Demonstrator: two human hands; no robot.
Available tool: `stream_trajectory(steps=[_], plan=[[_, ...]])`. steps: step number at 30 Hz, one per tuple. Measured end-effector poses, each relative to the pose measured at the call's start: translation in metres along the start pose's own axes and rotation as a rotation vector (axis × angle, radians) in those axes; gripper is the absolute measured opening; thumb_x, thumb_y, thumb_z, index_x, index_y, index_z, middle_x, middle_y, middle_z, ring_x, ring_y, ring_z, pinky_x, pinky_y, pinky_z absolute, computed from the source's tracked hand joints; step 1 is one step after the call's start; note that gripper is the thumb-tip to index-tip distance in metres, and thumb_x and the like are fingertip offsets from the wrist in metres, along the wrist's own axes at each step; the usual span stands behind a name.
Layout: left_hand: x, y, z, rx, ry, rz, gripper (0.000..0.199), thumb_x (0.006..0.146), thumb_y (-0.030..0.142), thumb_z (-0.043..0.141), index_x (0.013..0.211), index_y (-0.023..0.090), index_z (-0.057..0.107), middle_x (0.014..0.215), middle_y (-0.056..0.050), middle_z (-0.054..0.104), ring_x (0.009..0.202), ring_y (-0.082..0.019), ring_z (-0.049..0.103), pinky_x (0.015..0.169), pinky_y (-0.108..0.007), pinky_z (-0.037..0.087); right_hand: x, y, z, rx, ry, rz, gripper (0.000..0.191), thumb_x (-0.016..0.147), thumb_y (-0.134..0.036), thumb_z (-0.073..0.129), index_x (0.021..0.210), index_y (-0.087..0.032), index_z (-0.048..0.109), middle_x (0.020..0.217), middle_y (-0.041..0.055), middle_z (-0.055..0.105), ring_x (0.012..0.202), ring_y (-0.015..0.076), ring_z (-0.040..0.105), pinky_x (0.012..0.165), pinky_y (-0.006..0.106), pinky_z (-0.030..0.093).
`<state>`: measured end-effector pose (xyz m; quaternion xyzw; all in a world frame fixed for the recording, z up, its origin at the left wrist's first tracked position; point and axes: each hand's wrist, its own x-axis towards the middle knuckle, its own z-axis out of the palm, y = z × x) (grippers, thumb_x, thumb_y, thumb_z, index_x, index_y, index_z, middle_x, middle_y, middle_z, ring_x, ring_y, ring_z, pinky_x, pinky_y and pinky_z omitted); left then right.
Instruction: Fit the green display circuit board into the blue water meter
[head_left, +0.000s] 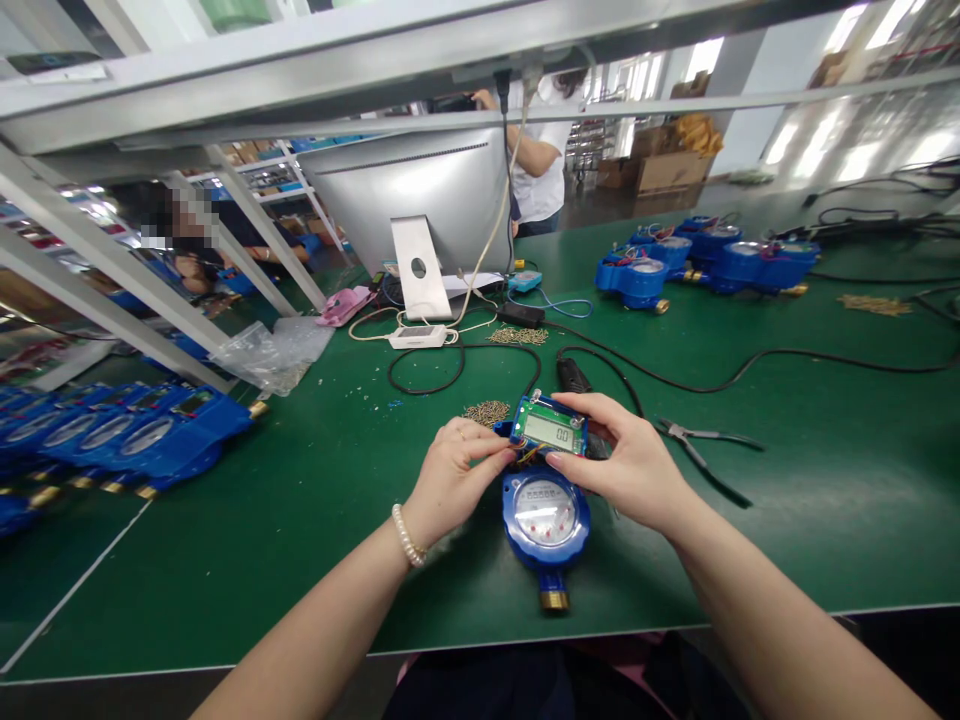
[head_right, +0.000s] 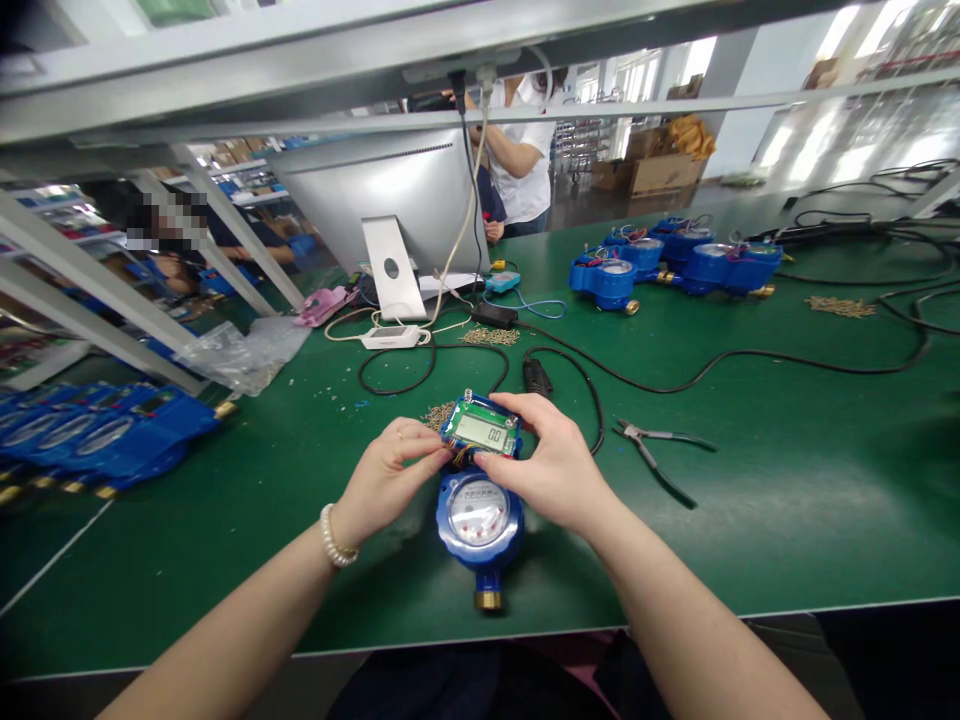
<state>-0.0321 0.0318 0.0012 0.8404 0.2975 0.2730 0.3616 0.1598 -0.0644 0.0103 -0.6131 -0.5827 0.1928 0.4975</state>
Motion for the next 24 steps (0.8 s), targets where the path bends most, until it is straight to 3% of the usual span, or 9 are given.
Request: stream_trajectory(steps=[5,14,20,24], plan=[[0.002,-0.007,0.009,0.076,0.022,0.086,0.016,0.084,0.031,0.060,0.083,0.028,0.075,0.082,-0.003,0.072,0.089,-0.023,0.052,0.086,-0.037,0.032,0.001,-0.001,-0.003,0.080,-0.079,0.035,0.050,0.067,-0.026,0.074,0.115,-0.019,0.061,0.114,0.0072,0.064,0.100,0.0229,0.064,0.089,0.037,0.053],[0.009,-0.019,0.016,0.139,0.082,0.166,0.018,0.083,0.031,0.056,0.078,0.026,0.073,0.077,-0.005,0.070,0.087,-0.024,0.052,0.090,-0.040,0.029,0.010,-0.001,-0.013,0.037,-0.235,-0.032,0.050,0.067,-0.029,0.076,0.114,-0.019,0.063,0.106,0.0064,0.066,0.094,0.0212,0.064,0.084,0.036,0.053],[0.014,-0.020,0.019,0.112,0.090,0.191,0.022,0.086,0.030,0.054,0.075,0.025,0.072,0.075,-0.005,0.069,0.088,-0.024,0.053,0.089,-0.038,0.031,0.015,0.001,-0.013,0.049,-0.263,-0.013,0.048,0.067,-0.030,0.076,0.113,-0.018,0.064,0.102,0.0057,0.065,0.092,0.0204,0.064,0.081,0.034,0.054],[0.012,-0.018,0.011,0.077,0.034,0.188,0.017,0.085,0.031,0.058,0.081,0.025,0.073,0.082,-0.005,0.070,0.094,-0.023,0.055,0.091,-0.037,0.036,0.015,0.004,-0.011,0.103,-0.262,0.050,0.050,0.069,-0.030,0.075,0.115,-0.017,0.062,0.108,0.0067,0.064,0.095,0.0210,0.064,0.086,0.036,0.053]])
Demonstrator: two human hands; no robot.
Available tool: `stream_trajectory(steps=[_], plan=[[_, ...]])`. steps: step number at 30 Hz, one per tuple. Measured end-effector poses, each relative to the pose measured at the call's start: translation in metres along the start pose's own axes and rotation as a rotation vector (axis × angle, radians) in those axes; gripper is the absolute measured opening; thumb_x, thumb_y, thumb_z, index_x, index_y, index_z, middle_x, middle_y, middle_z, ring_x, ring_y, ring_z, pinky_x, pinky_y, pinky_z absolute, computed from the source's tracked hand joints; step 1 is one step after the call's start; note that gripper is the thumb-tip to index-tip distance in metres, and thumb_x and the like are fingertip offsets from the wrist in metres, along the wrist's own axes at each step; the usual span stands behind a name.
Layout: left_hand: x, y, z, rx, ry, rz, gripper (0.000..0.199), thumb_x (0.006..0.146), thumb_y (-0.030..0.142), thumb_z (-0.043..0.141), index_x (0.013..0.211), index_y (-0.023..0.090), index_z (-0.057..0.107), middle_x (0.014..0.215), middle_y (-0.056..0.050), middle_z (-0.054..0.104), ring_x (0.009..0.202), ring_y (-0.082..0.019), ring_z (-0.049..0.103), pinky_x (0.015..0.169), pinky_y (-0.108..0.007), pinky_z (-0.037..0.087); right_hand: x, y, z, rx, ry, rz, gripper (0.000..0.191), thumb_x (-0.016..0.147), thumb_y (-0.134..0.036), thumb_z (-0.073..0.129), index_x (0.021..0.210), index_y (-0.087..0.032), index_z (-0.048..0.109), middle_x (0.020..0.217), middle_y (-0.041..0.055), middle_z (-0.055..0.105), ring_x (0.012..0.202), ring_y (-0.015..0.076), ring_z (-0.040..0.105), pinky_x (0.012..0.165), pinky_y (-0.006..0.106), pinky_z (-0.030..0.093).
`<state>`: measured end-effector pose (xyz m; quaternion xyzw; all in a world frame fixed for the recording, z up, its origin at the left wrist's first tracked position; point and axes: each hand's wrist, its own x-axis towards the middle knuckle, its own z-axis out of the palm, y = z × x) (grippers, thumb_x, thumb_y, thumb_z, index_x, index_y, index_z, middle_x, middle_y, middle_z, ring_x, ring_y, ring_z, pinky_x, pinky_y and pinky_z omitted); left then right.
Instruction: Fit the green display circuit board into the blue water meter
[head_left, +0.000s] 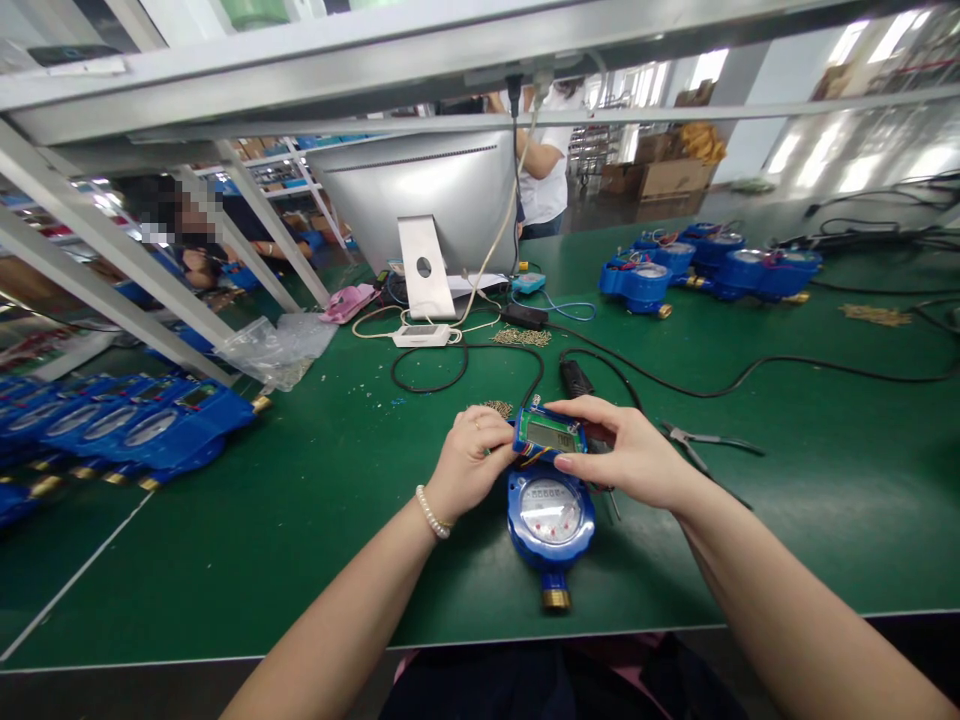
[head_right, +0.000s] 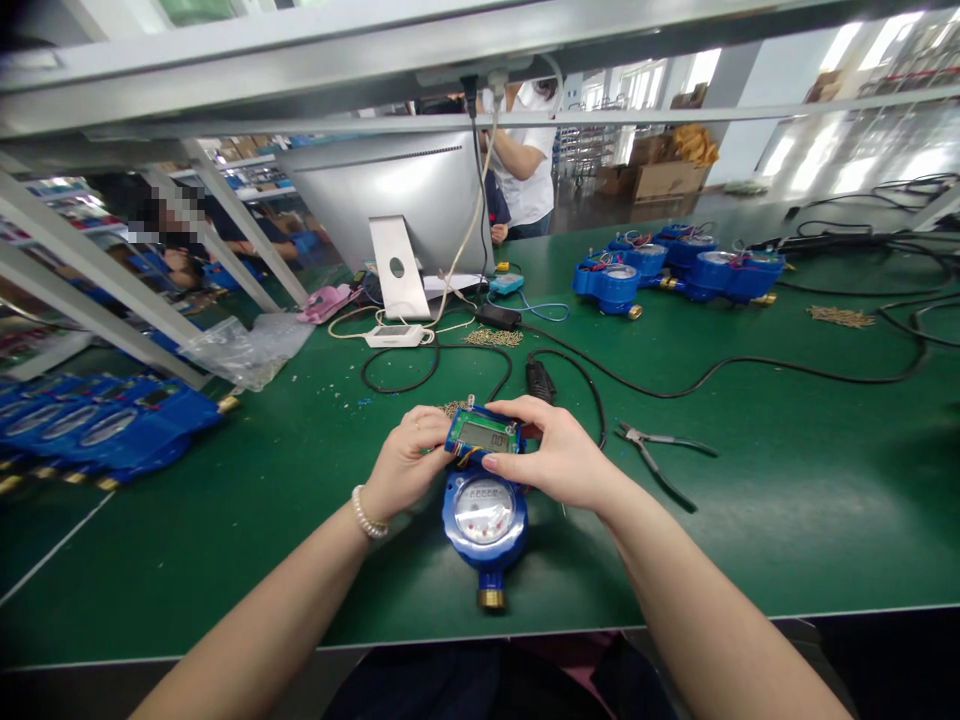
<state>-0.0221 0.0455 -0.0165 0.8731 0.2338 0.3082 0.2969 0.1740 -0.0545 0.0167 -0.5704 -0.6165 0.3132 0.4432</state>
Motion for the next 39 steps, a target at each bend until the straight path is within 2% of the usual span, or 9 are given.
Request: stream_trajectory(steps=[2,7,11,14,18,23,27,33,39], plan=[[-0.002,0.003,-0.010,-0.017,-0.023,-0.012,0.015,0.082,0.033,0.064,0.090,0.024,0.072,0.093,-0.006,0.070,0.100,-0.023,0.055,0.093,-0.037,0.038,-0.001,0.001,0.001,0.021,0.009,0.010,0.051,0.069,-0.029,0.075,0.117,-0.017,0.060,0.111,0.0073,0.063,0.098,0.0214,0.064,0.088,0.037,0.052],[-0.003,0.016,-0.039,-0.105,-0.095,-0.094,0.053,0.074,0.036,0.072,0.122,0.023,0.057,0.124,-0.009,0.060,0.116,-0.024,0.051,0.102,-0.038,0.037,-0.003,0.003,0.003,0.020,0.012,-0.003,0.052,0.069,-0.031,0.075,0.118,-0.018,0.060,0.113,0.0074,0.062,0.100,0.0217,0.063,0.090,0.038,0.051],[0.005,0.025,-0.042,-0.196,-0.210,-0.146,0.067,0.076,0.040,0.070,0.136,0.022,0.045,0.133,-0.009,0.055,0.122,-0.025,0.050,0.106,-0.038,0.036,-0.003,0.001,0.003,-0.006,0.017,-0.024,0.053,0.069,-0.030,0.075,0.118,-0.019,0.059,0.114,0.0073,0.061,0.101,0.0218,0.062,0.090,0.037,0.051],[0.012,0.025,-0.036,-0.096,-0.214,-0.084,0.063,0.073,0.040,0.072,0.130,0.022,0.052,0.129,-0.009,0.059,0.116,-0.026,0.055,0.101,-0.038,0.041,-0.002,-0.001,0.001,-0.018,0.012,-0.029,0.053,0.068,-0.030,0.075,0.118,-0.019,0.060,0.112,0.0070,0.061,0.100,0.0216,0.062,0.089,0.036,0.051],[0.016,0.019,-0.029,-0.027,-0.147,0.017,0.054,0.068,0.038,0.076,0.117,0.020,0.063,0.114,-0.010,0.067,0.106,-0.027,0.059,0.095,-0.041,0.044,-0.002,-0.003,-0.001,0.003,-0.018,0.000,0.054,0.066,-0.031,0.077,0.116,-0.017,0.062,0.109,0.0070,0.063,0.098,0.0220,0.062,0.087,0.034,0.050],[0.018,0.011,-0.025,-0.011,-0.090,0.073,0.052,0.063,0.039,0.078,0.111,0.020,0.067,0.102,-0.009,0.069,0.097,-0.026,0.060,0.089,-0.042,0.045,0.002,-0.002,-0.001,0.048,-0.050,0.025,0.054,0.065,-0.030,0.077,0.115,-0.016,0.063,0.108,0.0066,0.065,0.100,0.0221,0.062,0.088,0.034,0.050],[0.016,0.009,-0.024,-0.010,-0.067,0.075,0.054,0.063,0.039,0.079,0.111,0.018,0.066,0.103,-0.010,0.068,0.098,-0.026,0.059,0.090,-0.042,0.045,0.004,-0.001,-0.002,0.031,-0.050,0.005,0.054,0.065,-0.031,0.078,0.115,-0.016,0.063,0.108,0.0068,0.065,0.100,0.0226,0.062,0.088,0.035,0.050],[0.014,0.017,-0.028,-0.051,-0.151,0.042,0.061,0.069,0.041,0.076,0.123,0.021,0.056,0.121,-0.010,0.062,0.110,-0.025,0.057,0.096,-0.040,0.045,0.001,-0.005,-0.003,-0.027,-0.029,-0.097,0.055,0.066,-0.027,0.077,0.118,-0.017,0.061,0.110,0.0080,0.064,0.101,0.0223,0.061,0.090,0.037,0.050],[0.016,0.026,-0.033,0.022,-0.118,0.076,0.057,0.065,0.040,0.079,0.115,0.019,0.061,0.108,-0.009,0.066,0.101,-0.025,0.060,0.090,-0.040,0.047,0.003,-0.011,-0.003,-0.122,-0.037,-0.219,0.058,0.068,-0.024,0.075,0.123,-0.019,0.057,0.116,0.0079,0.063,0.106,0.0224,0.059,0.093,0.037,0.048]])
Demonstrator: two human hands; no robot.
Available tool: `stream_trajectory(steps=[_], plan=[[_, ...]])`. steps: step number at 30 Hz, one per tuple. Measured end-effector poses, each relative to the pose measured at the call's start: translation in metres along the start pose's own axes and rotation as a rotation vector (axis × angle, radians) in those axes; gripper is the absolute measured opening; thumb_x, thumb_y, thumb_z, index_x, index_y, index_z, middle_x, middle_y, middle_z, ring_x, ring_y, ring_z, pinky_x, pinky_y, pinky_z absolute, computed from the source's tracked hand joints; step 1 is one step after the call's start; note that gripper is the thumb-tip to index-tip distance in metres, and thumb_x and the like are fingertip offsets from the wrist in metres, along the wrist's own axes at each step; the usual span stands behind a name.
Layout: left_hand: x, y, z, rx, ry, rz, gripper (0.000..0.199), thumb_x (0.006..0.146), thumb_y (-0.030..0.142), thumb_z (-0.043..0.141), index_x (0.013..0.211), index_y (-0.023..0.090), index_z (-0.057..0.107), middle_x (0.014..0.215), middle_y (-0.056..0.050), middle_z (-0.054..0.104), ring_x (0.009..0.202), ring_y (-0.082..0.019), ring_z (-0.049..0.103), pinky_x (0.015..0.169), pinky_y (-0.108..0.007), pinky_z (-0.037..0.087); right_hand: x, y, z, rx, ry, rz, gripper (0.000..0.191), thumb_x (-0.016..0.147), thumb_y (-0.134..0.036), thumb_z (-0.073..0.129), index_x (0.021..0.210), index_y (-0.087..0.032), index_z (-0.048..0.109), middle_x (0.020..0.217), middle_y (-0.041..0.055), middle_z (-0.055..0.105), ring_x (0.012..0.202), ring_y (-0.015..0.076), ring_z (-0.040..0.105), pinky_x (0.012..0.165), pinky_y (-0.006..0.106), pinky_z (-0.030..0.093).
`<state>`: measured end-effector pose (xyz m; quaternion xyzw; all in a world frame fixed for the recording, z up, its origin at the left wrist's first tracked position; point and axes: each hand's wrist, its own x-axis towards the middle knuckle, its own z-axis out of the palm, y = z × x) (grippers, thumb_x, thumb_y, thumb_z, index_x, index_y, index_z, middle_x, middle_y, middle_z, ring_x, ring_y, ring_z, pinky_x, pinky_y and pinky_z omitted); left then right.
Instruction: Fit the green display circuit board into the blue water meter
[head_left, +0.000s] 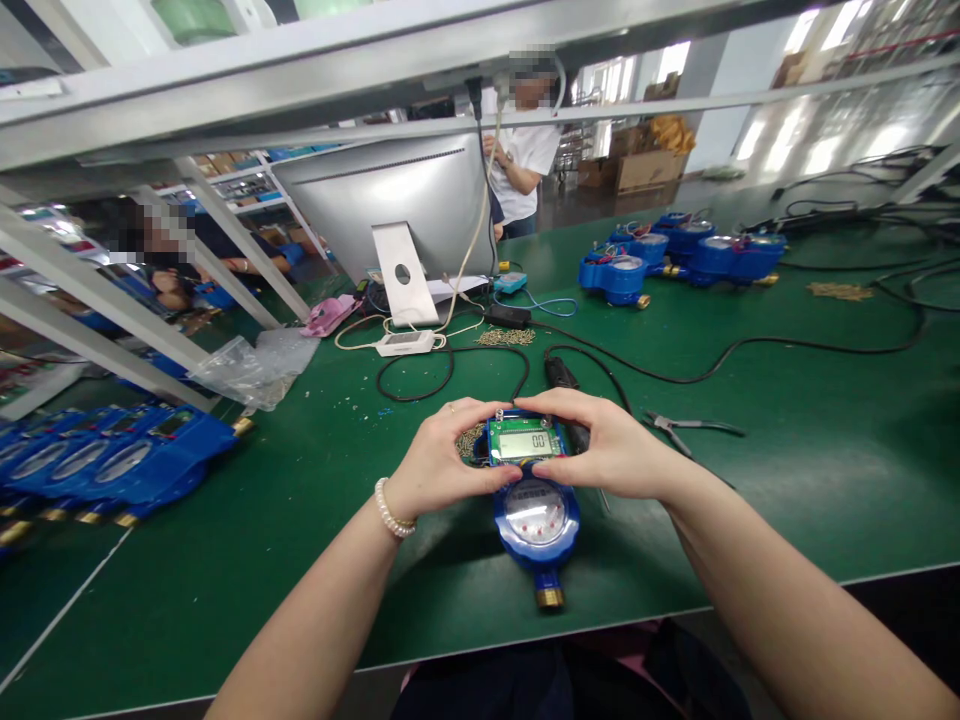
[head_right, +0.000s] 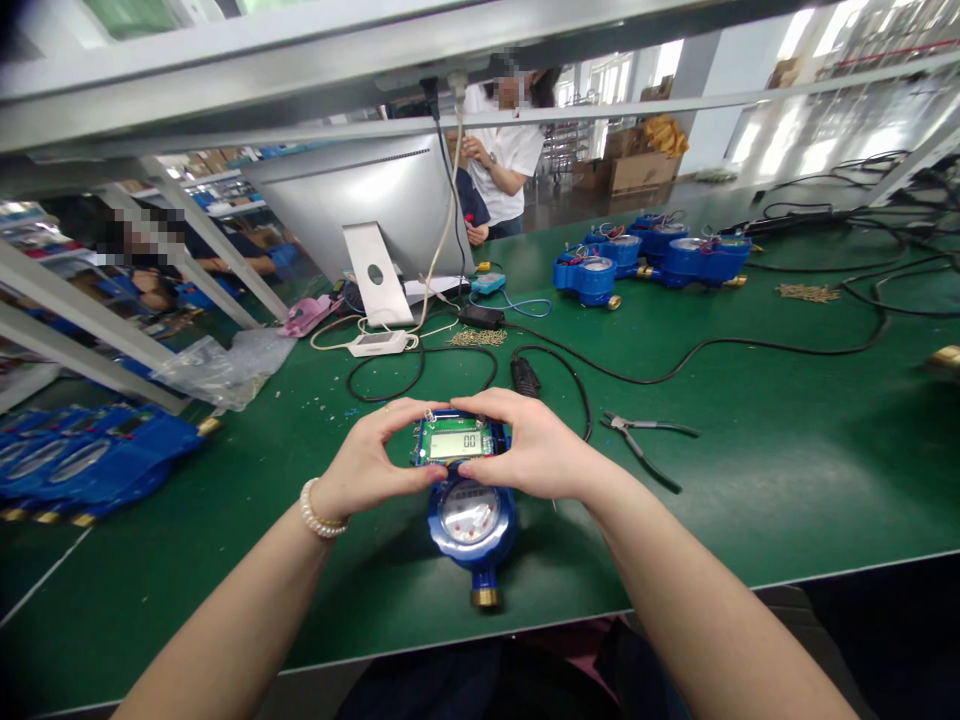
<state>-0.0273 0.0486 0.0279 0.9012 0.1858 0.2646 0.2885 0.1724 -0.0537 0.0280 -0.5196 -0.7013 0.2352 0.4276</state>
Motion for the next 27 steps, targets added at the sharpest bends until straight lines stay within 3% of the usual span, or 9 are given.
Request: stream_trajectory(steps=[6,12,21,27], plan=[[-0.005,-0.002,-0.001,0.044,0.015,0.087,0.061,0.065,0.040,0.080,0.118,0.019,0.058,0.112,-0.010,0.066,0.103,-0.024,0.060,0.092,-0.039,0.047,-0.008,-0.004,0.003,-0.066,0.042,-0.061,0.059,0.068,-0.022,0.076,0.123,-0.019,0.056,0.119,0.0073,0.062,0.109,0.0216,0.058,0.095,0.036,0.048],[-0.013,0.013,0.006,0.022,-0.045,0.024,0.075,0.067,0.039,0.078,0.131,0.016,0.047,0.130,-0.013,0.055,0.121,-0.025,0.050,0.104,-0.040,0.040,-0.022,-0.008,0.009,-0.155,0.099,-0.101,0.059,0.071,-0.017,0.071,0.127,-0.020,0.052,0.125,0.0066,0.058,0.116,0.0200,0.054,0.101,0.033,0.044],[-0.014,0.021,0.007,0.016,-0.001,0.075,0.061,0.071,0.025,0.069,0.127,0.012,0.050,0.127,-0.013,0.059,0.118,-0.023,0.053,0.104,-0.036,0.042,-0.030,-0.011,0.011,-0.195,0.101,-0.094,0.058,0.075,-0.019,0.069,0.129,-0.022,0.049,0.127,0.0070,0.056,0.118,0.0207,0.051,0.103,0.035,0.042],[-0.013,0.020,0.009,-0.001,0.009,0.037,0.060,0.071,0.022,0.067,0.128,0.016,0.049,0.127,-0.012,0.058,0.119,-0.025,0.052,0.104,-0.039,0.042,-0.033,-0.011,0.019,-0.107,0.137,-0.083,0.022,0.079,-0.015,0.064,0.098,-0.025,0.060,0.126,0.0063,0.054,0.122,0.0231,0.049,0.100,0.039,0.043]])
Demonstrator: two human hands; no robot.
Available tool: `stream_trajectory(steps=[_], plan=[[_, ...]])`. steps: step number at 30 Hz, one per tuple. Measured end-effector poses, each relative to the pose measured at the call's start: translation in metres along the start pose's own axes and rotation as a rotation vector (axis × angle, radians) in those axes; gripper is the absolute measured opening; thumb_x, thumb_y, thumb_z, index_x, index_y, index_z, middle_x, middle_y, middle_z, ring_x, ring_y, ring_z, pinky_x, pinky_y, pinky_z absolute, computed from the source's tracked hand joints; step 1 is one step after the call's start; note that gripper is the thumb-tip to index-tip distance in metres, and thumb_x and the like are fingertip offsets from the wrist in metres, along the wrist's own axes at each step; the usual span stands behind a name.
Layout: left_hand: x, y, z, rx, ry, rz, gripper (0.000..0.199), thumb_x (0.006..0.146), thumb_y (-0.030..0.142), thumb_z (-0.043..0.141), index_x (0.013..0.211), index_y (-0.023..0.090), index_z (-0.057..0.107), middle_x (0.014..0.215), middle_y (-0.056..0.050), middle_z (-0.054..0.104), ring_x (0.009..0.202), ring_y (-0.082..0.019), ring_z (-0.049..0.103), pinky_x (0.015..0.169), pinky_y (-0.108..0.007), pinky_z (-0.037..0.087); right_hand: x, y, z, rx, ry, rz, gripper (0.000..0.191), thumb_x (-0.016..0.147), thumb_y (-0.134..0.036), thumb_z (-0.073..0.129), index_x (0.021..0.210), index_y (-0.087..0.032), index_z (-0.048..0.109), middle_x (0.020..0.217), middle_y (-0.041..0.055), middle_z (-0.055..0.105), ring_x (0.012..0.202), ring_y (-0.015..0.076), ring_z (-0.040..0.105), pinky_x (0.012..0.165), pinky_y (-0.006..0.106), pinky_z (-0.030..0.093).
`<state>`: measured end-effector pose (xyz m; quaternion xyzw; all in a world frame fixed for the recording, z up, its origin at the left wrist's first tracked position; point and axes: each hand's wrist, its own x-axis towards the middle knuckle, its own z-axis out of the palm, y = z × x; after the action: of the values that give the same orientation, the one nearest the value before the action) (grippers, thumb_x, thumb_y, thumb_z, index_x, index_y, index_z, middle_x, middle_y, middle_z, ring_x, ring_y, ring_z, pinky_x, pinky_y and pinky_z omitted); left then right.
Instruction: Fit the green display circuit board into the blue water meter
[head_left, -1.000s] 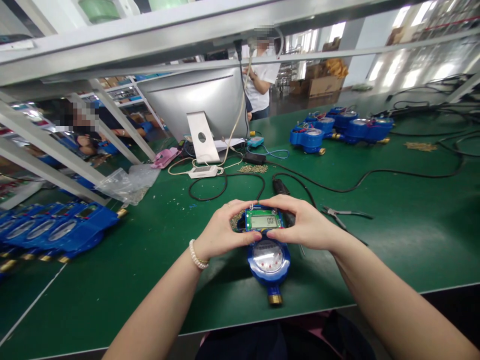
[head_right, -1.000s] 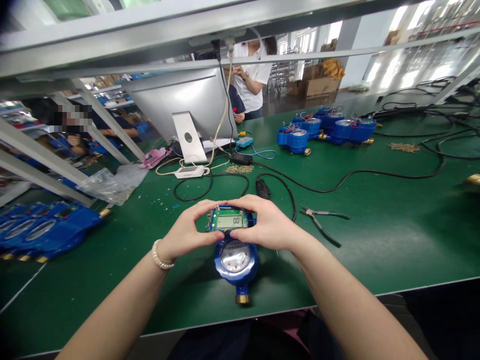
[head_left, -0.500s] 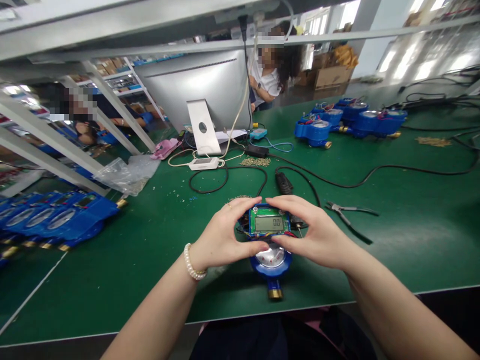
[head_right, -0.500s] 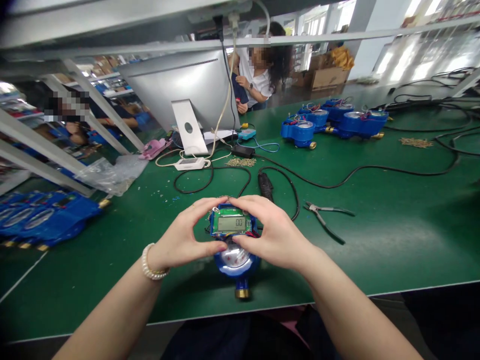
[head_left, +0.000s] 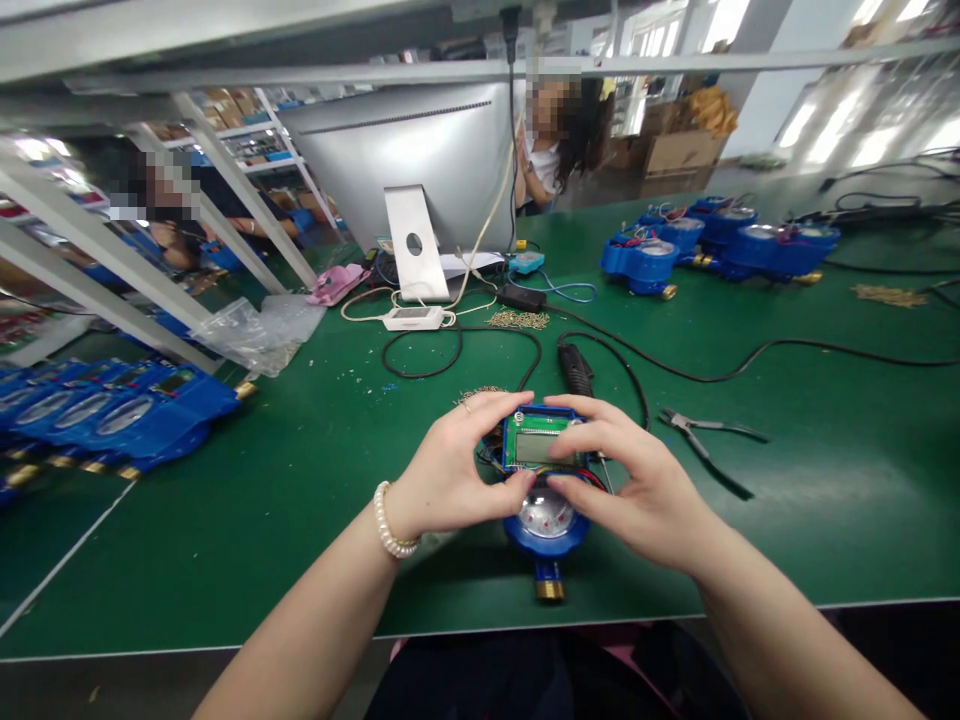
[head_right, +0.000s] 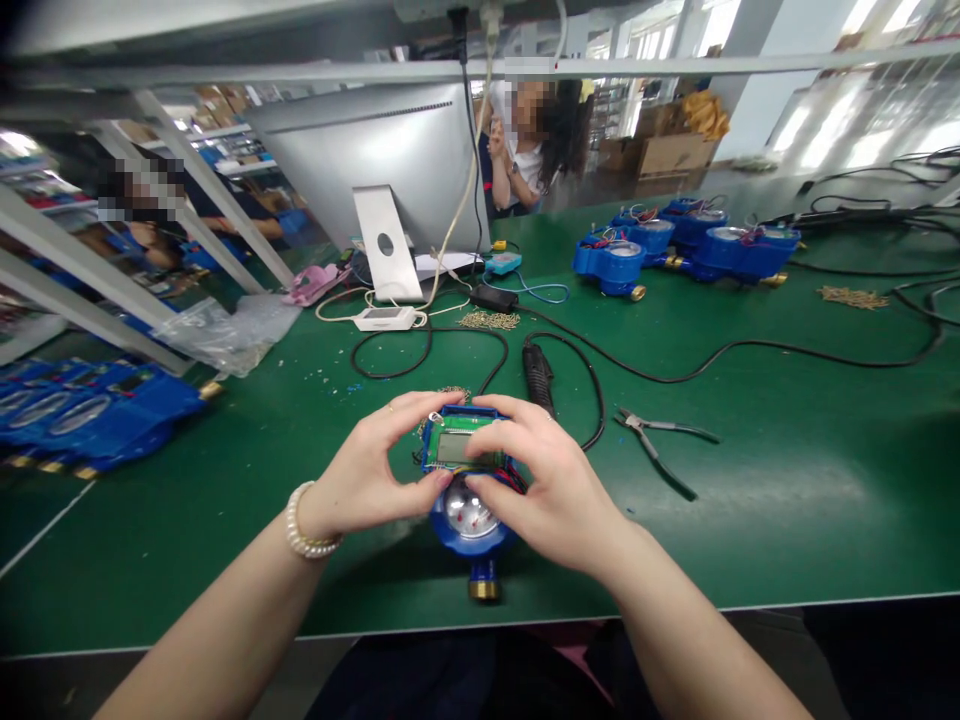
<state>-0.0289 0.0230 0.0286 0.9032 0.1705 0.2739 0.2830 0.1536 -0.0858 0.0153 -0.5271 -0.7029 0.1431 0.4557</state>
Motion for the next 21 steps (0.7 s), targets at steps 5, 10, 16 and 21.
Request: stream_trajectory(steps=[5,10,16,21], plan=[[-0.0031,0.0001,0.0033,0.006,-0.016,0.022,0.068,0.071,0.023,0.066,0.134,0.016,0.042,0.133,-0.013,0.052,0.124,-0.025,0.047,0.107,-0.040,0.038,-0.0031,0.0023,0.0032,0.016,-0.002,0.019,0.013,0.080,-0.014,0.062,0.086,-0.025,0.065,0.130,0.0051,0.049,0.122,0.0232,0.047,0.099,0.039,0.043],[-0.0035,-0.0008,0.0065,-0.003,0.018,0.015,0.068,0.070,0.022,0.065,0.134,0.012,0.043,0.131,-0.014,0.052,0.124,-0.024,0.047,0.108,-0.038,0.037,-0.0061,0.0042,0.0038,0.039,-0.011,0.042,0.014,0.082,-0.016,0.060,0.089,-0.027,0.064,0.132,0.0038,0.046,0.125,0.0221,0.044,0.100,0.039,0.041],[-0.0025,-0.0024,0.0079,-0.020,0.033,0.029,0.069,0.070,0.022,0.065,0.135,0.015,0.041,0.130,-0.013,0.053,0.123,-0.025,0.047,0.107,-0.039,0.039,-0.0085,0.0082,0.0056,0.044,-0.018,0.050,0.015,0.084,-0.018,0.059,0.093,-0.030,0.064,0.136,0.0034,0.042,0.126,0.0228,0.043,0.101,0.042,0.041],[-0.0012,-0.0010,0.0078,-0.039,0.029,0.018,0.071,0.070,0.023,0.065,0.136,0.016,0.041,0.130,-0.013,0.053,0.122,-0.026,0.048,0.106,-0.041,0.040,-0.0099,0.0083,0.0046,0.030,-0.032,0.054,0.015,0.085,-0.018,0.059,0.094,-0.029,0.064,0.135,0.0049,0.042,0.126,0.0239,0.043,0.100,0.043,0.042]])
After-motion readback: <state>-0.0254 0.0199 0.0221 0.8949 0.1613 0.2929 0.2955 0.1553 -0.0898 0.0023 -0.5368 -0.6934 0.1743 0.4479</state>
